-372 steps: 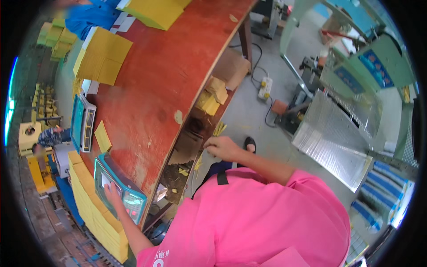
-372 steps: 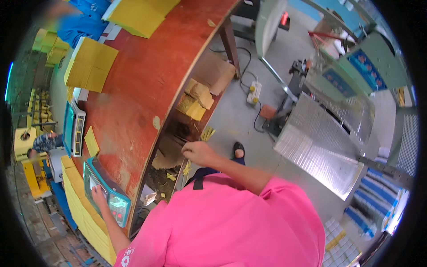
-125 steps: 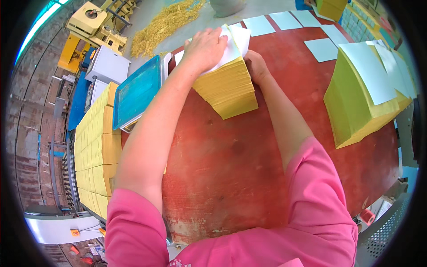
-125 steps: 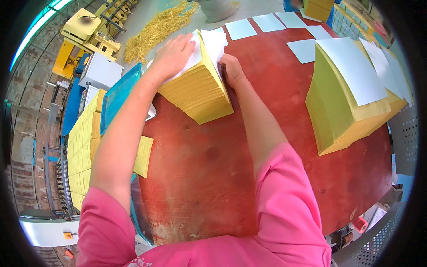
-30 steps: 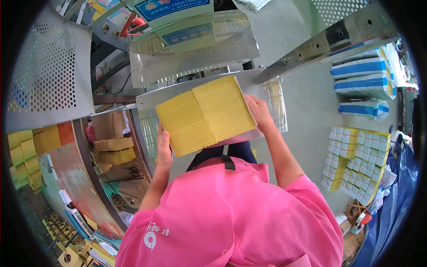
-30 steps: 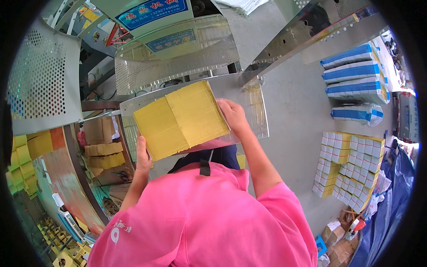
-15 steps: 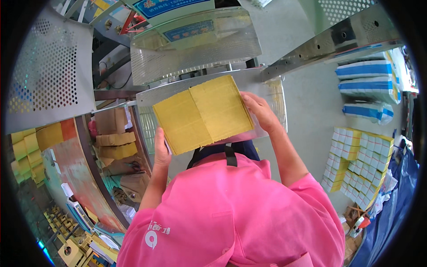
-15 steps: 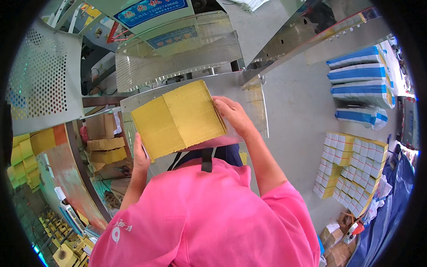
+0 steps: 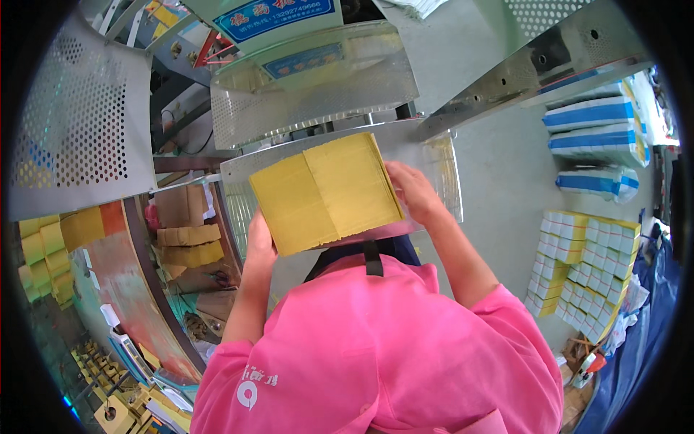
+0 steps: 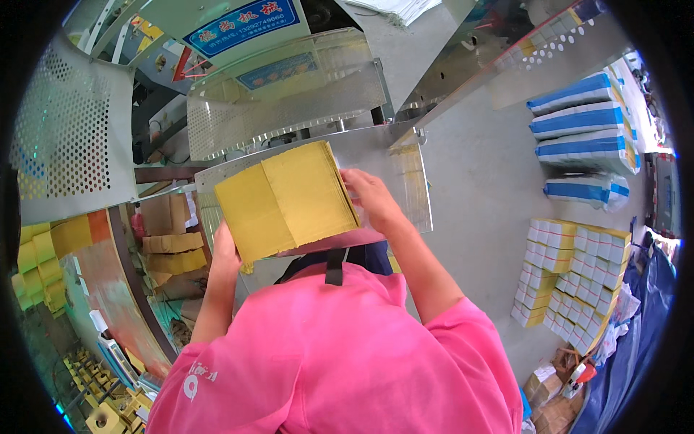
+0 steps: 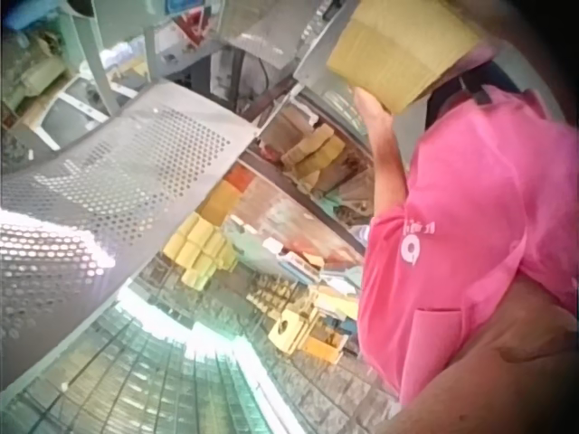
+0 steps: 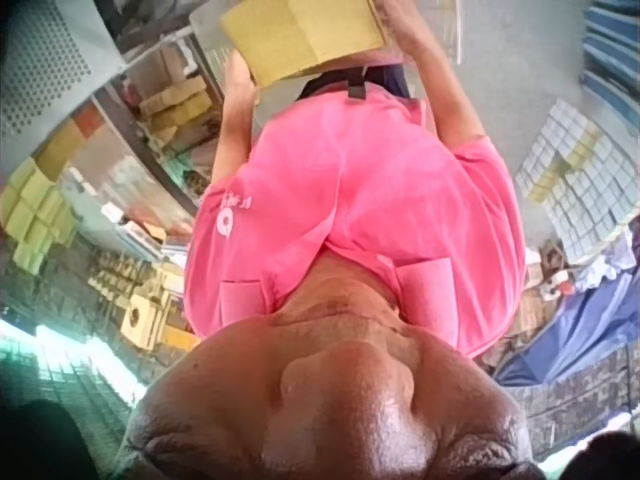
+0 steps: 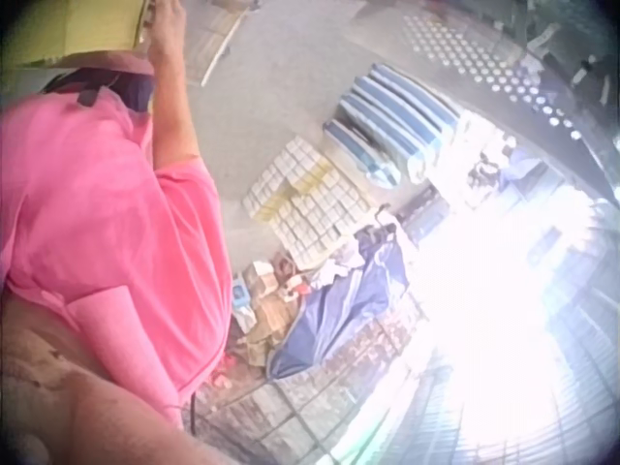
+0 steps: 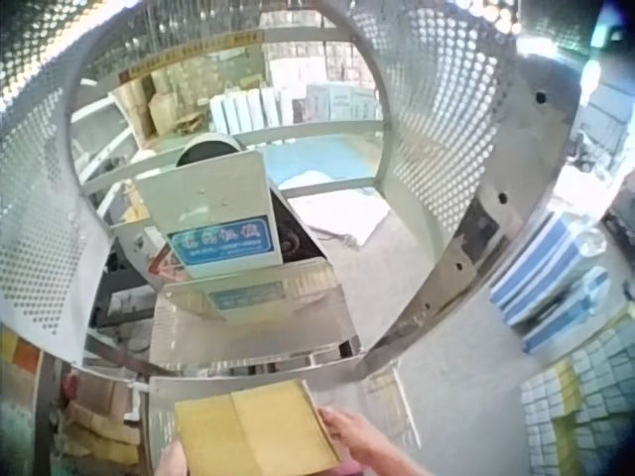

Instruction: The person is weighing, stacking, and rubber-banding bundles of yellow paper products in an industrial setting.

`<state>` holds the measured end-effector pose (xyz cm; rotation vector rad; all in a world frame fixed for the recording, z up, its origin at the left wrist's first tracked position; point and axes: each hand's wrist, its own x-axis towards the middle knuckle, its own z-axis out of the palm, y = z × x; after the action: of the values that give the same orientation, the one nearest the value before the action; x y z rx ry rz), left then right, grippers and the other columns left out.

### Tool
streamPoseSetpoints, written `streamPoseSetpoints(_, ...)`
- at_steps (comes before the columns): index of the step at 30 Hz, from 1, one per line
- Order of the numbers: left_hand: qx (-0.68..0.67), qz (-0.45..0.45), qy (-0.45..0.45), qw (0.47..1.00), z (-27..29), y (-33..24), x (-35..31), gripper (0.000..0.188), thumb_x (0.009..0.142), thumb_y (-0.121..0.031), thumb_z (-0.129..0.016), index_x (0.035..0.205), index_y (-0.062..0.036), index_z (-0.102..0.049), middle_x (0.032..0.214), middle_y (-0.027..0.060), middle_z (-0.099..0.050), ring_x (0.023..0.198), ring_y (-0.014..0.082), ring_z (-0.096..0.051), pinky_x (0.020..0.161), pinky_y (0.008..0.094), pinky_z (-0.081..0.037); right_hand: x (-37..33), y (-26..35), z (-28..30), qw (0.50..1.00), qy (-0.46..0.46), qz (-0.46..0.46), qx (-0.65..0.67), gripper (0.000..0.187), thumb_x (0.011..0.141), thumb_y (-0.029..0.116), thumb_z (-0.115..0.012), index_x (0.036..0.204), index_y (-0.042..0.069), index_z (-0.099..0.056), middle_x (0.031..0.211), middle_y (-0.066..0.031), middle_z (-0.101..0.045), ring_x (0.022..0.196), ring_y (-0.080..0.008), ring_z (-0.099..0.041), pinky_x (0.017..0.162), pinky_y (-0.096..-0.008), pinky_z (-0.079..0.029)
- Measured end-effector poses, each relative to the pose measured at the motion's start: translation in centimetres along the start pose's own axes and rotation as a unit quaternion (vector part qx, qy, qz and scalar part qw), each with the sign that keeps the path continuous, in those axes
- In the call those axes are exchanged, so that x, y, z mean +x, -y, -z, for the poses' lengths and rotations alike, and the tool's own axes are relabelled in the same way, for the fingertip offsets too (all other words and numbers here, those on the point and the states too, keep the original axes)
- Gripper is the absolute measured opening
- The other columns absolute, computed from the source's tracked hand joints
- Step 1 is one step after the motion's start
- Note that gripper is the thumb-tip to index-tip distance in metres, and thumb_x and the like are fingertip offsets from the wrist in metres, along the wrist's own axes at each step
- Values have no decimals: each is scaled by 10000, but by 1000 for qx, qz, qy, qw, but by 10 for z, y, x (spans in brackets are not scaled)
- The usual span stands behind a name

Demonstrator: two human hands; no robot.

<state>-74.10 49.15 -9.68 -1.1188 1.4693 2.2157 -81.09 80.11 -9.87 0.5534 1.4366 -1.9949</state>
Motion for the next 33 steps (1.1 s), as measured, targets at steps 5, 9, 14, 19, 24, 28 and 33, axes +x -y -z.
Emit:
streamPoseSetpoints(5,-22,-104,96,990,-9,1,14,412,1025,-348,-418,1244,-19,-534,1149,81,-614,1024,185,-617,880,319,-503,6,15,10,985,81,146,-40,364,917,32,-519,1276,31,-585,1287,-50,-590,1108,-135,-569,948,-266,-426)
streamPoseSetpoints(9,188,-364,56,911,-14,30,37,382,1010,-265,-428,1287,-22,-525,1208,106,-598,1108,245,-589,909,365,-496,10,28,18,969,64,240,-15,414,875,-51,-497,1265,45,-595,1313,-37,-576,1086,-133,-572,965,-280,-424)
streamPoseSetpoints(14,503,-476,43,720,-11,52,66,393,1012,-217,-427,1344,-15,-483,1336,106,-535,1227,252,-511,997,369,-427,13,21,40,921,-106,320,-197,425,855,-97,-474,1240,28,-605,1255,-37,-591,1006,-132,-582,955,-272,-425)
streamPoseSetpoints(19,57,-273,165,946,-57,53,78,370,1011,-152,-455,1343,9,-479,1340,124,-533,1240,247,-496,1037,370,-384,-5,23,47,862,-218,354,-289,389,850,-133,-473,1188,-8,-618,1123,-56,-627,942,-156,-603,892,-263,-462)
streamPoseSetpoints(24,214,-355,189,890,-83,21,60,470,1026,-331,-407,1395,-42,-439,1391,69,-491,1300,184,-426,1113,348,-286,-35,22,55,827,-317,423,-190,325,860,-154,-469,1116,-33,-630,1050,-137,-655,985,-209,-635,874,-257,-474)
streamPoseSetpoints(28,111,-293,206,927,-73,24,67,488,1015,-271,-404,1406,20,-414,1426,102,-444,1317,205,-412,1107,304,-288,-81,88,-10,675,-195,563,-435,352,863,8,-582,1215,12,-594,1249,-138,-600,1198,-282,-550,1000,-367,-426)
streamPoseSetpoints(33,24,-247,204,947,-84,23,56,506,1011,-292,-423,1426,-5,-382,1406,73,-462,1306,176,-414,1114,315,-280,-44,101,-40,586,-97,470,-653,618,857,306,-656,1392,66,-460,1482,-86,-416,1416,-292,-309,1152,-509,-223)
